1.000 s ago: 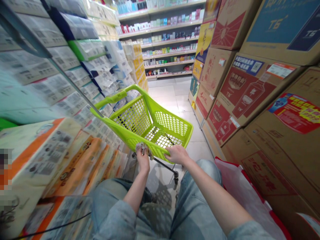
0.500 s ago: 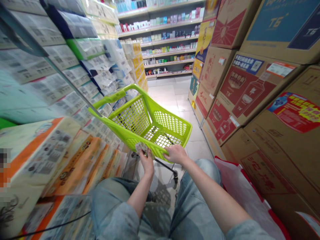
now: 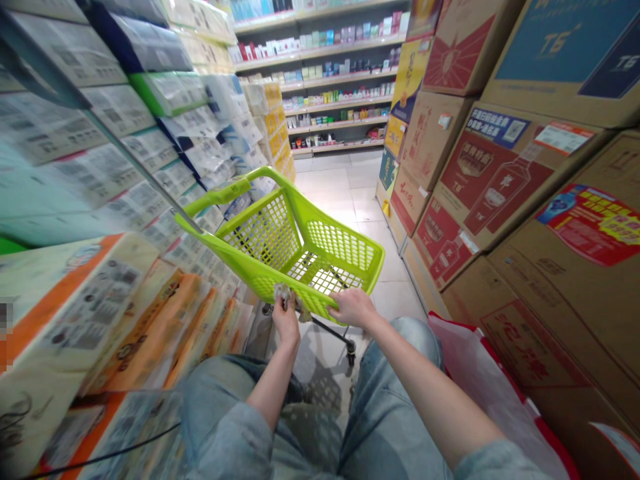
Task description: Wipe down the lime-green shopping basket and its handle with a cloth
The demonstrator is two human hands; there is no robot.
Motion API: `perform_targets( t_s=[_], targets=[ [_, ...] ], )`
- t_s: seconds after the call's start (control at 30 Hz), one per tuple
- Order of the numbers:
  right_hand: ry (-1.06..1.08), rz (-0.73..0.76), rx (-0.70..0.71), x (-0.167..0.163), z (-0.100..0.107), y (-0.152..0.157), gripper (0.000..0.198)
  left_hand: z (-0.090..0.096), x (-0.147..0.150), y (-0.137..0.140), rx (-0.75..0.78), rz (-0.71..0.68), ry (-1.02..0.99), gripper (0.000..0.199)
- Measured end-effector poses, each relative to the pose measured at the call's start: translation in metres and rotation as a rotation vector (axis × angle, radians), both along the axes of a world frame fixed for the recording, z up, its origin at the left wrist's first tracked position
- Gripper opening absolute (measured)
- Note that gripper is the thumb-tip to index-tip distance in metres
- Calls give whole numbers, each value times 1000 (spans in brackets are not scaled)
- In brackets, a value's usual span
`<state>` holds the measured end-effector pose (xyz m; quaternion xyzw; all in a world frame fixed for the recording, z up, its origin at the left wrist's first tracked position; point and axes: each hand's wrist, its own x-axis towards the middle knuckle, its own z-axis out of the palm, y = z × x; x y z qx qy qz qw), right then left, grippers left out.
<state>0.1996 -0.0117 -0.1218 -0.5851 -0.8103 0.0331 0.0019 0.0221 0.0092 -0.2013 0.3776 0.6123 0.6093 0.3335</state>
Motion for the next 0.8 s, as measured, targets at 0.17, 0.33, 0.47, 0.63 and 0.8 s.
perform_targets(
  t_s=[0.17,0.33,0.47,0.63,0.8],
  targets=[
    [-6,11,10,-2,-1,-1,31,7,-5,-11,12,-38,-39,28],
    [-3,14,-6,-5,0,-1,31,13,-10,-19,21,-55,-50,31],
    [5,9,-12,-8,0,-2,31,28,-11,-22,28,-68,-23,30],
    [8,18,-7,-9,0,-5,32,50,-14,-25,124,-32,7,26],
    [15,31,4,-8,0,-6,31,63,-22,-25,249,-49,150,24]
  ],
)
